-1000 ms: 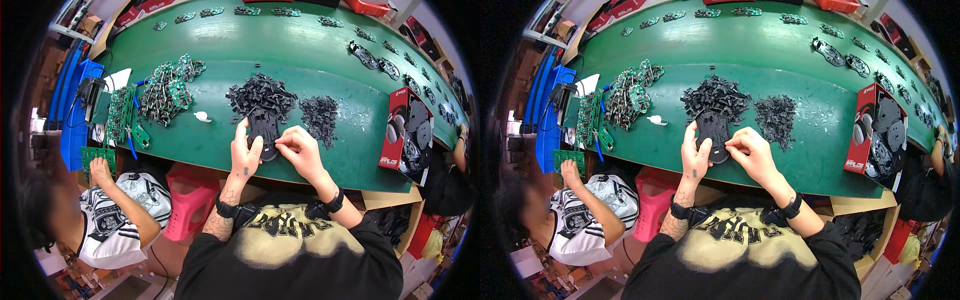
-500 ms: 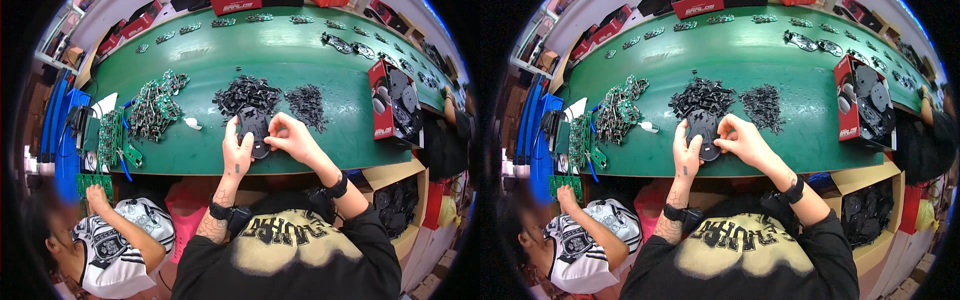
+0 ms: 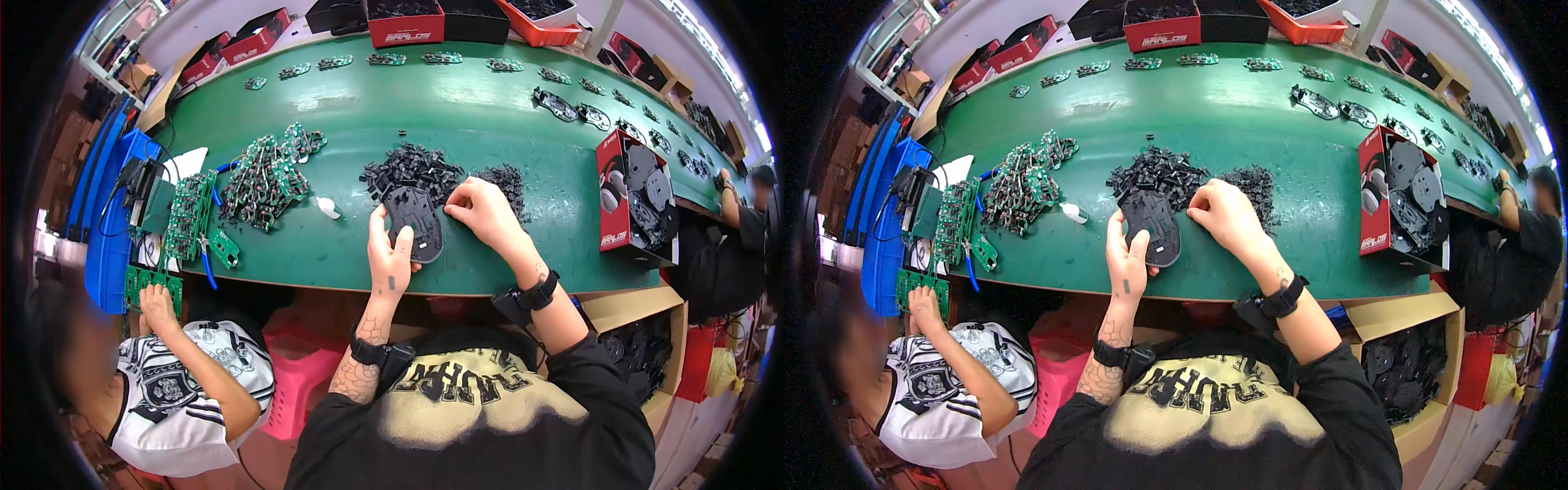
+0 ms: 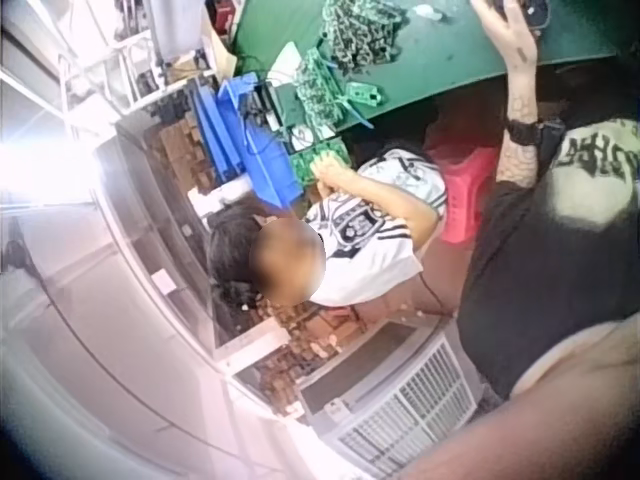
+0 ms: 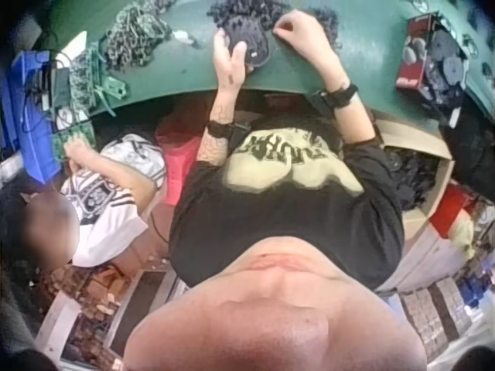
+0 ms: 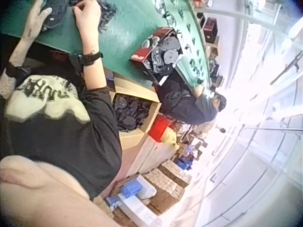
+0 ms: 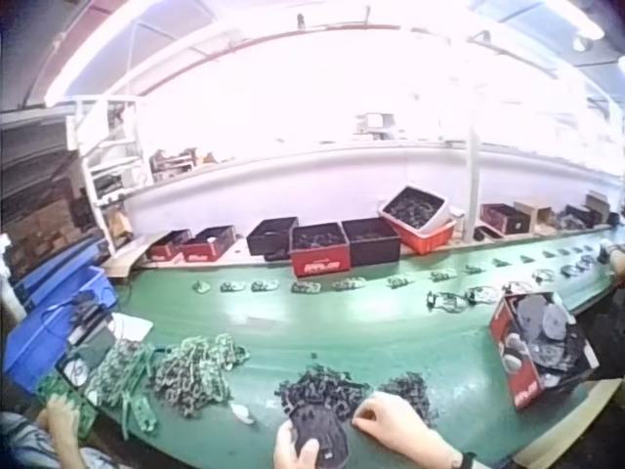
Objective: The person repeatedly picks up a black plastic housing and small black components from a green table, inserts the components into the housing, and places the assembled unit into a red box. The person handles the items one at a time throughout the clip.
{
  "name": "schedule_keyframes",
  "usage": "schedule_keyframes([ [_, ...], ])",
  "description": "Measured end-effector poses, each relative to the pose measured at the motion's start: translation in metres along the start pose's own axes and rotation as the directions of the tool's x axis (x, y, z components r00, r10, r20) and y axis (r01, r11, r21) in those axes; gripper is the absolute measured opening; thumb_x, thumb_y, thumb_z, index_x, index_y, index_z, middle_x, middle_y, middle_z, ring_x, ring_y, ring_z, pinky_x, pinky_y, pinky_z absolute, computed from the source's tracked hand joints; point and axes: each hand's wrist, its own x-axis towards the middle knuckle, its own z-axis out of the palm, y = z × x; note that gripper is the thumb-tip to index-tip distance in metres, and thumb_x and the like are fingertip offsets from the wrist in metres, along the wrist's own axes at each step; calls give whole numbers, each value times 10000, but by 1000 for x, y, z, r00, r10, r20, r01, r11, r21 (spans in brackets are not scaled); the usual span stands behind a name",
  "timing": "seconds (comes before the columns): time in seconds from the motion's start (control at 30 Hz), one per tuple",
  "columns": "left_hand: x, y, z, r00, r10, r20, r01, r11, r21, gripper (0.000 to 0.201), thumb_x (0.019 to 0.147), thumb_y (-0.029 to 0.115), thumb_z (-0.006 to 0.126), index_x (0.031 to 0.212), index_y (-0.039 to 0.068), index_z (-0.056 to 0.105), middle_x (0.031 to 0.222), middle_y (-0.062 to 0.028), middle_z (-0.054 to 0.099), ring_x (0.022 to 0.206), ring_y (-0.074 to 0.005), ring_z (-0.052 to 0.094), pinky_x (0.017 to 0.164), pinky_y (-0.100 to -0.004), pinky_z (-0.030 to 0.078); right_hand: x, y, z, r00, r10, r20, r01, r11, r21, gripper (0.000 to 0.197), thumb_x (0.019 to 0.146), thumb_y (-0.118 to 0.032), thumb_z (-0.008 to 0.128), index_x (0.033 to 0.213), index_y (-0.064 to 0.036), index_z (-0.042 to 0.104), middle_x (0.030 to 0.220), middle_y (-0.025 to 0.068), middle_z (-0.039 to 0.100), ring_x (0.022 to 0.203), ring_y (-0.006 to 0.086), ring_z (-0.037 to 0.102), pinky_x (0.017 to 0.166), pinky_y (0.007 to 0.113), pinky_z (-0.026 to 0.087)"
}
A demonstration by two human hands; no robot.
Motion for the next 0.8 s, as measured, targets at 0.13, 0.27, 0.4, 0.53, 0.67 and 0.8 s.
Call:
schedule_keyframes([
  [0.13,-5,9,5,1000,-13,21,13,1000,1,581,936,112,522,1423,-3,227,1054,-138,610,714,-138,634,519,-233,517,-13,-9,-5,987,31,-156,6,974,227,120,798,-125,721,844,-27,669,904,90,642,829,211,640,752,319,512],
  [0.27,-5,-3,9,997,62,50,-64,997,40,636,916,71,545,1432,-44,192,1273,-191,488,1082,-243,586,893,-343,515,-36,-16,9,986,142,-83,-46,721,691,92,832,-92,721,865,-32,659,1091,57,646,945,123,620,774,268,521],
  [0.4,-10,-3,22,975,185,120,-201,970,140,647,915,49,547,1439,-49,179,1310,-194,447,1131,-237,563,948,-345,485,-46,-2,19,966,256,29,-189,626,757,141,849,-85,724,936,-17,637,933,27,662,814,81,619,765,252,521],
  [0.53,-6,6,41,975,97,200,-115,990,81,653,916,59,552,1440,-39,175,1253,-192,506,1120,-234,572,940,-341,489,-51,6,9,941,336,-20,-154,483,862,290,826,-54,729,1087,-31,606,913,18,655,866,91,625,769,252,519],
  [0.67,7,34,44,942,41,334,-154,935,318,723,857,134,674,1436,-30,273,1128,-150,602,1002,-208,615,806,-314,550,-57,12,-14,909,265,322,-357,94,929,319,854,-104,716,1151,-31,625,1023,26,684,905,86,634,792,254,521],
  [0.8,43,69,71,780,310,544,-614,550,566,663,732,195,798,1314,45,517,1005,-108,590,950,-253,606,729,-336,561,-69,29,-35,956,283,73,-190,414,890,277,882,-107,688,1128,10,639,1034,49,683,894,102,637,825,260,514],
])
